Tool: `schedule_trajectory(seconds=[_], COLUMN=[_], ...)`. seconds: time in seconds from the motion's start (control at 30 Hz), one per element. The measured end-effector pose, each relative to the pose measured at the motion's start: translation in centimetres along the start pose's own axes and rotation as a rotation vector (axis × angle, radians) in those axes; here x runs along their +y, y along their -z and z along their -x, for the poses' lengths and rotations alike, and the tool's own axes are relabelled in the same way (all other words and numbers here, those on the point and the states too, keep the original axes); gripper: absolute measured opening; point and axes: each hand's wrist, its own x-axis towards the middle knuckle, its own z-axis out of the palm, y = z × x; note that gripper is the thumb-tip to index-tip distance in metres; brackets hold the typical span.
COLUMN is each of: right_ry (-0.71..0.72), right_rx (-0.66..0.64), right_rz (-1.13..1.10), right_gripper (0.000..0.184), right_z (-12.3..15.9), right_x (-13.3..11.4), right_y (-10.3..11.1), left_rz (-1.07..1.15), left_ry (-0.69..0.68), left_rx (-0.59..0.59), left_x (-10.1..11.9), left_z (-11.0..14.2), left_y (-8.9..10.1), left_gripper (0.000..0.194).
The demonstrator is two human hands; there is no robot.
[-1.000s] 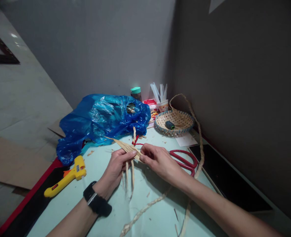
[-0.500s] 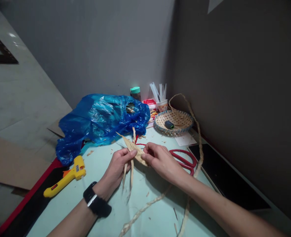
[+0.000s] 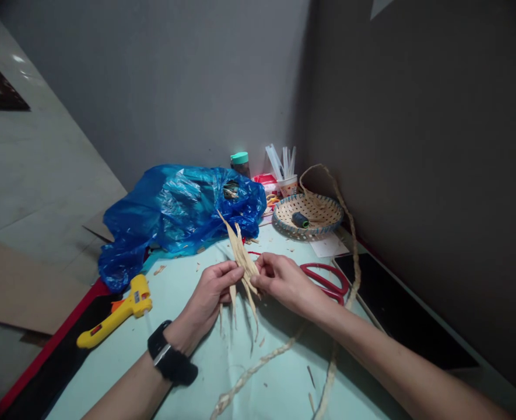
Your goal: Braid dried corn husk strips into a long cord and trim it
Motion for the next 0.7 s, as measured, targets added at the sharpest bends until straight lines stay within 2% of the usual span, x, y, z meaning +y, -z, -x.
schedule_trajectory(seconds=[0.1, 0.37, 0.53, 0.7], right_ry=[0.048, 0.167, 0.148, 0.128], right_rx=[0.066, 0.079, 0.144, 0.17], right_rz=[0.105, 0.236, 0.357, 0.314], right_gripper=[0.019, 0.023, 0.02, 0.016], right_z=[0.1, 0.5, 0.9, 1.2], right_x=[-0.1, -1.1, -1.4, -1.0], right_y=[0.2, -0.2, -0.9, -1.5], left_rz=[-0.052, -0.111, -0.112, -0.143], left_ry=[0.011, -0.053, -0.077, -0.032], left_rx=[0.023, 0.104, 0.119, 0.067], left_x=[0.1, 0.1, -0.1, 0.4], left_z=[0.0, 0.1, 0.1, 0.0], left_y=[0.0, 0.3, 0.0, -0.3], left_gripper=[0.028, 0.027, 0.022, 0.019])
